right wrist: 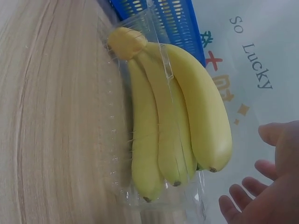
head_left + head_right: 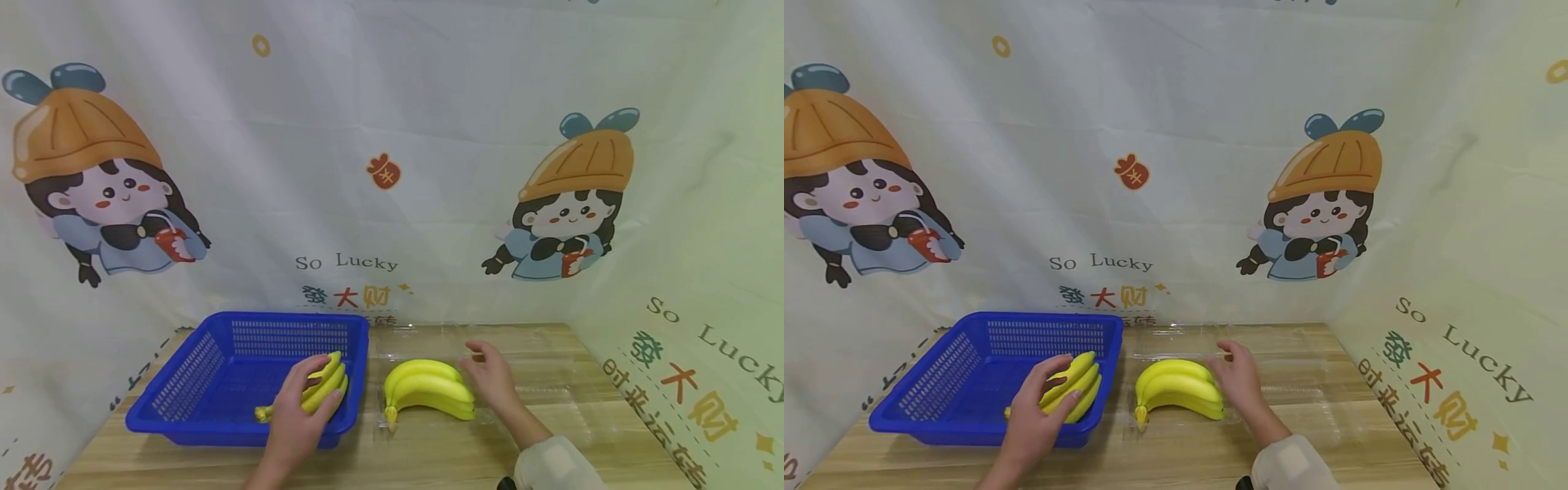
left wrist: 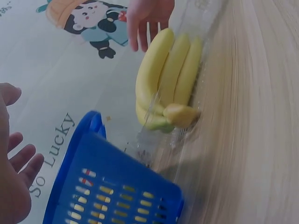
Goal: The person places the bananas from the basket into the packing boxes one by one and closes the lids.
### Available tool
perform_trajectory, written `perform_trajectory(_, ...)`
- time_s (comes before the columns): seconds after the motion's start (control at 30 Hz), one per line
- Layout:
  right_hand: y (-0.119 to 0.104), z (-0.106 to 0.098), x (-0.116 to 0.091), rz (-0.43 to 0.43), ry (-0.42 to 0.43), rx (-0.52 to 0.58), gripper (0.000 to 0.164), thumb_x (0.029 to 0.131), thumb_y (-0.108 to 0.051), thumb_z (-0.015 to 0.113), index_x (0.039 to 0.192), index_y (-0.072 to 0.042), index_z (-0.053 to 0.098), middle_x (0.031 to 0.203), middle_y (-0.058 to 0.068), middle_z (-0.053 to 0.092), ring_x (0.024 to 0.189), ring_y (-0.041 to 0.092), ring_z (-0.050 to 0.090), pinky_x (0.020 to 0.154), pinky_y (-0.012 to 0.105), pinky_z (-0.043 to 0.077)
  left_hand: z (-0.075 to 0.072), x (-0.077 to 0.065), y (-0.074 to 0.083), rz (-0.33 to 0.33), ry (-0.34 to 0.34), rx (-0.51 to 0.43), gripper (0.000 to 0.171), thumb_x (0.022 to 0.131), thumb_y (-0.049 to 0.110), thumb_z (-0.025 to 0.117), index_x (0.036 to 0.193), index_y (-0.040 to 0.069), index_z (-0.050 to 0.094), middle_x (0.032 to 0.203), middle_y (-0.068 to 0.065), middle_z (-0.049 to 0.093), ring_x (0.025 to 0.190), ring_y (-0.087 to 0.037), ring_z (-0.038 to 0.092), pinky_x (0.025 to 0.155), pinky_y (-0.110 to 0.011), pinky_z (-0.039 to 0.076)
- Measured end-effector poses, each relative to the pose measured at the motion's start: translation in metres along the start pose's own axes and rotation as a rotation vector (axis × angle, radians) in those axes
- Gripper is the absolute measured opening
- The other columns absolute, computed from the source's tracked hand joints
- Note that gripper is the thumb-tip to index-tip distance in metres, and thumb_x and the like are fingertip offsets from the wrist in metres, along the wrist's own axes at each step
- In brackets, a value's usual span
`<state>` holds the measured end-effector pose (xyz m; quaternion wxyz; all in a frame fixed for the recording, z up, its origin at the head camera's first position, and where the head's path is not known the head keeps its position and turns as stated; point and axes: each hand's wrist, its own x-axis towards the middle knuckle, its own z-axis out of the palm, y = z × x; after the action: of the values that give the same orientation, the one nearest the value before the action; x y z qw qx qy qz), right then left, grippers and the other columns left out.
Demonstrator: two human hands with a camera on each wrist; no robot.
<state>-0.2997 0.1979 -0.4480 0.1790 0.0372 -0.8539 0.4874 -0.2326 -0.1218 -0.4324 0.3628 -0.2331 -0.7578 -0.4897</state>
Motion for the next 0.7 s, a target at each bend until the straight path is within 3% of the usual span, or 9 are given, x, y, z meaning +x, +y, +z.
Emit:
perform_trajectory(0.17,-0.001,0.006,0.003,0.021,-0.002,0.003,0.039,0.091,-0.013,0.067,0.124,0.006,0.058,0.125,0.022,0.058,0.108,0.038,0.055,0.087,0.05,0.05,0.014,0.004,0.01,0.017,-0.054,-0.056,0.05,0.081,-0.004,0.074,0.127,0.007,0.058,0.126,-0.012,0.058,0.114,-0.024,0.056,0.085,-0.042,0.054)
perform_trajectory(0.43,0.0,0.013,0.009,0.044,-0.002,0.003,0.037,0.092,-0.012,0.067,0.122,0.007,0.058,0.123,0.024,0.058,0.106,0.038,0.056,0.087,0.049,0.05,0.047,0.013,0.018,0.045,-0.067,-0.148,0.045,0.082,-0.002,0.073,0.124,0.006,0.059,0.125,-0.011,0.058,0.115,-0.029,0.056,0.086,-0.043,0.054)
perform_trajectory(0.53,-0.001,0.015,0.011,0.048,0.002,0.0,0.038,0.092,-0.013,0.066,0.123,0.007,0.058,0.122,0.024,0.058,0.106,0.038,0.056,0.088,0.049,0.05,0.057,0.011,0.02,-0.02,-0.081,-0.183,0.043,0.083,-0.001,0.073,0.123,0.006,0.059,0.128,-0.012,0.057,0.118,-0.03,0.054,0.091,-0.041,0.052)
perform_trajectory(0.7,-0.001,0.017,0.014,0.062,-0.004,0.005,0.04,0.091,-0.014,0.066,0.125,0.006,0.057,0.125,0.025,0.057,0.11,0.04,0.054,0.091,0.051,0.048,0.069,0.008,0.022,-0.259,-0.178,-0.372,0.043,0.09,0.005,0.067,0.131,0.002,0.051,0.138,-0.018,0.048,0.128,-0.035,0.046,0.103,-0.045,0.042)
